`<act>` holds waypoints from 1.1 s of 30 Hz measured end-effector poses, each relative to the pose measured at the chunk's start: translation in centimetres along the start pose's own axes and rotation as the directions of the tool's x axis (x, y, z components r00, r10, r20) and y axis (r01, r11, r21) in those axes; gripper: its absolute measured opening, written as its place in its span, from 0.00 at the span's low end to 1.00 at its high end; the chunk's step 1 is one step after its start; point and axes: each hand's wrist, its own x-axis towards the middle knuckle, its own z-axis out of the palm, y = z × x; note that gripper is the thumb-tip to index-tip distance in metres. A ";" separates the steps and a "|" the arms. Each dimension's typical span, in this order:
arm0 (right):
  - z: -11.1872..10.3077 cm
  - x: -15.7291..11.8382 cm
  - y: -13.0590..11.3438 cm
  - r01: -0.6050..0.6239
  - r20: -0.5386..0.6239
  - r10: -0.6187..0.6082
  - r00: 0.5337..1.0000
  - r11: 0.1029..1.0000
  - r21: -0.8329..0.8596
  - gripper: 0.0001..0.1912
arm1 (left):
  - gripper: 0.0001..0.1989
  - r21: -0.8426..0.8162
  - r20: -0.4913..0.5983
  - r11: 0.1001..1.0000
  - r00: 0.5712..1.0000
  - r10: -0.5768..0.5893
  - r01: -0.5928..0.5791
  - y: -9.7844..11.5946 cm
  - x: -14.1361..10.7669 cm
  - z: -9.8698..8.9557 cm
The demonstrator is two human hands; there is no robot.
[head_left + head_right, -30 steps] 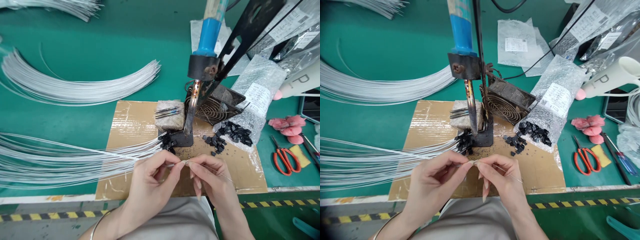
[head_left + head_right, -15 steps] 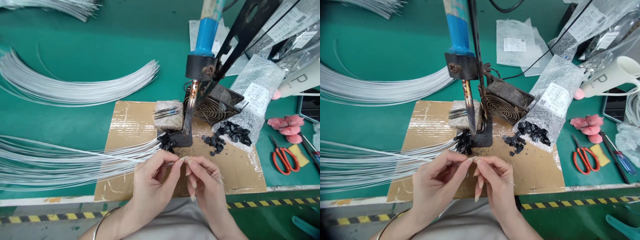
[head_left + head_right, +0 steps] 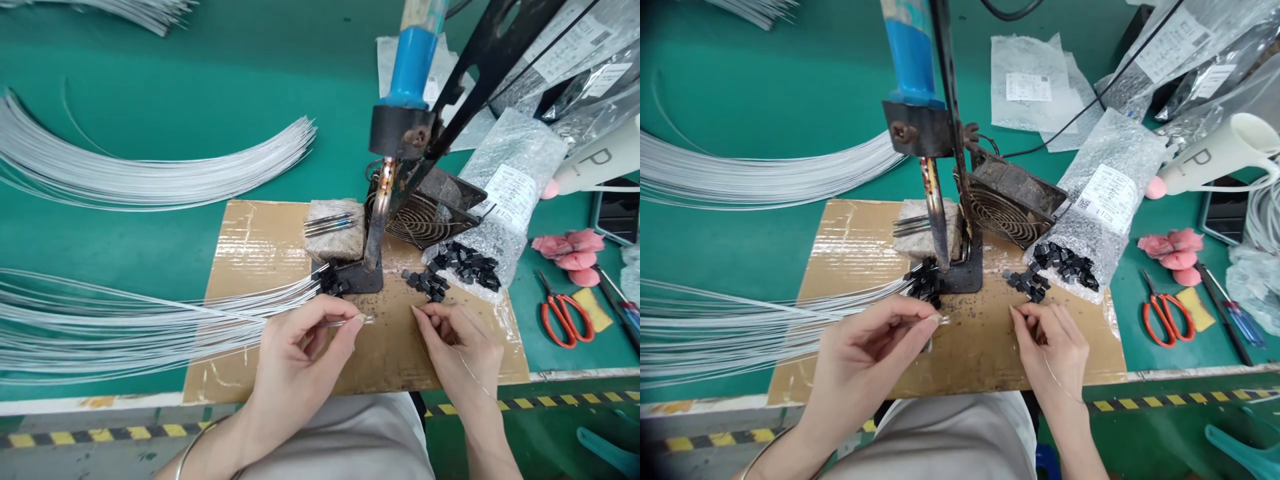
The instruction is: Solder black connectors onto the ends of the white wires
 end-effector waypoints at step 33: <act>0.1 0.6 -5.9 -0.356 0.241 0.267 0.933 0.583 0.730 0.07 | 0.07 0.106 -0.011 0.994 1.000 -0.024 0.025 -0.8 -0.2 -0.4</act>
